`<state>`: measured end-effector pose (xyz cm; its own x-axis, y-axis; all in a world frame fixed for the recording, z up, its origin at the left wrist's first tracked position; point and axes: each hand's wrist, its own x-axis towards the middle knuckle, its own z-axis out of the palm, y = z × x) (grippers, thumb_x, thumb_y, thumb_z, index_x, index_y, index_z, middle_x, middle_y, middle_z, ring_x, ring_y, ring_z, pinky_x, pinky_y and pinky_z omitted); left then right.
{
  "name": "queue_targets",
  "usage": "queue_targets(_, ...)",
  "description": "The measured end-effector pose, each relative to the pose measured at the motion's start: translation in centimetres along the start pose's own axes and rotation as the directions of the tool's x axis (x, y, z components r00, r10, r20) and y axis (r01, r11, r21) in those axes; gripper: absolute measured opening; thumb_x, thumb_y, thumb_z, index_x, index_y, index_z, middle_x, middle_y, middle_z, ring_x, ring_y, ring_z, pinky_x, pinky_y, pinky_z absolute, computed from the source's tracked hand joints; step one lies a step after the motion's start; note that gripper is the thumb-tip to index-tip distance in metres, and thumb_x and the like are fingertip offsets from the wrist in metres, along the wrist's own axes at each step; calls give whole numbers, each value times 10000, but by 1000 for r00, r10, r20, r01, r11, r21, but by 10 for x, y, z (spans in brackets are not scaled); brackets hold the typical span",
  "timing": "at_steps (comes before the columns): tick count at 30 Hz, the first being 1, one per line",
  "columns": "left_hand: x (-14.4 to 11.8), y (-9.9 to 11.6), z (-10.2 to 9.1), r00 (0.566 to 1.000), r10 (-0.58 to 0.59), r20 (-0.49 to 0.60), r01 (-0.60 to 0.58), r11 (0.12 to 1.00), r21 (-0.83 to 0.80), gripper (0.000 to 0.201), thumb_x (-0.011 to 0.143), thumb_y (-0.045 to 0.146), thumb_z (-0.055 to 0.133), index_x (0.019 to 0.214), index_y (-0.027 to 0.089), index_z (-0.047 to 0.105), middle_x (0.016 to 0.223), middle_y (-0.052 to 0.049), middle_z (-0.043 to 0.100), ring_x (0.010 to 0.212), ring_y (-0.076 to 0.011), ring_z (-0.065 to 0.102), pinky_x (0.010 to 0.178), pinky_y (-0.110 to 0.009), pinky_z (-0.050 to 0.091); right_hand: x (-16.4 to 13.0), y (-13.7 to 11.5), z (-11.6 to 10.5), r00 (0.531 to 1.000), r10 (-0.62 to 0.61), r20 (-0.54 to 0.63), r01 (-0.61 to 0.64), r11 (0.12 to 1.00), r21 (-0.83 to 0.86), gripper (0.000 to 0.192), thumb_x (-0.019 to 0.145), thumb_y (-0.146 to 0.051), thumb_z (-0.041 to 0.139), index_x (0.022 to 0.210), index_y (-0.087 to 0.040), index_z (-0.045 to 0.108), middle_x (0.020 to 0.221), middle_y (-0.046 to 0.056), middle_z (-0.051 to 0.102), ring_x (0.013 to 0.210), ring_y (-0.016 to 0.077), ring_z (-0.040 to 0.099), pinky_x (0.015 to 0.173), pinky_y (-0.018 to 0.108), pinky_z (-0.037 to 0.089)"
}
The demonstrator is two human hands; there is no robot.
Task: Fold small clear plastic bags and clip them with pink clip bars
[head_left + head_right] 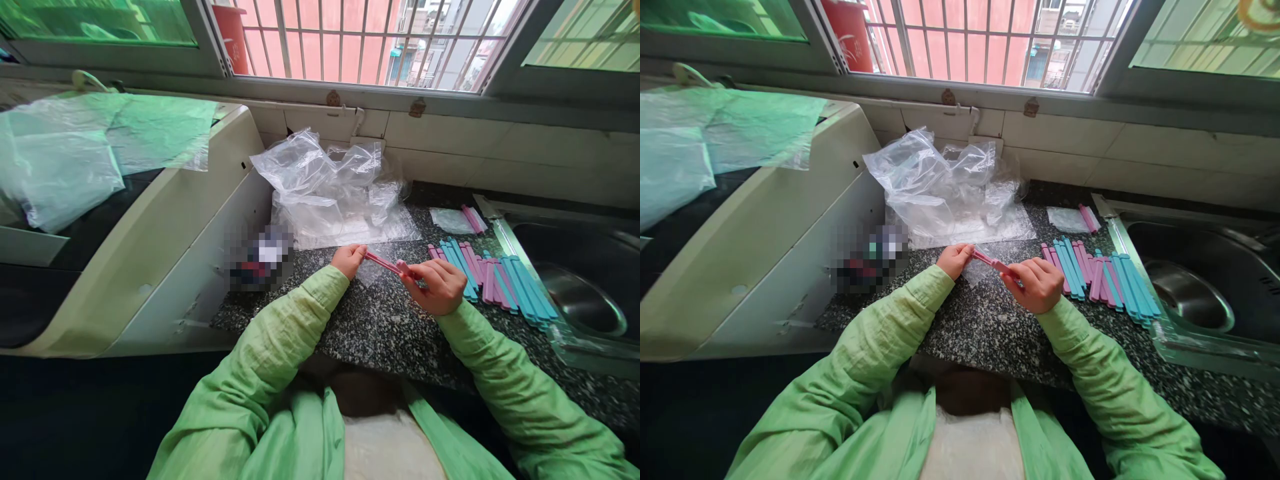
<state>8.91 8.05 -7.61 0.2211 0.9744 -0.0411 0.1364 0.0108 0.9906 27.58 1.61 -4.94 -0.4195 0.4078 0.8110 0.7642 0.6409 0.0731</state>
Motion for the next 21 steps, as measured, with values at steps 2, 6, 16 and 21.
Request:
queue_targets(2,1,1,-1,1000,-10,-13,10,1000,-8,332,781,337,459,506,152,441,397,71,303,404,-57,253,446,-219,198,0,0,-1,1000,12,-12,-12,1000,-8,88,714,-198,638,766,-194,567,583,-12,619,523,107,532,533,249,410)
queue_targets(6,1,4,-4,999,-23,-41,21,999,-38,341,781,336,482,496,151,445,383,71,311,395,-57,263,444,-219,204,3,1,-4,999,12,-43,-12,1000,-5,101,711,-179,626,775,-203,552,588,-10,624,533,112,550,539,244,431)
queue_targets(16,1,11,-9,993,-71,-95,61,992,-106,301,803,213,460,513,137,476,375,71,315,371,-53,251,425,-220,187,7,5,-11,995,37,-96,-31,997,66,100,715,-170,615,757,-214,536,649,7,645,580,132,584,558,262,465)
queue_targets(21,1,13,-10,991,-79,-105,62,986,-157,311,796,277,493,519,135,489,372,70,317,363,-48,244,412,-215,176,7,7,-12,992,82,-94,-76,995,65,61,752,-207,570,742,-214,511,630,22,633,562,149,587,524,291,461)
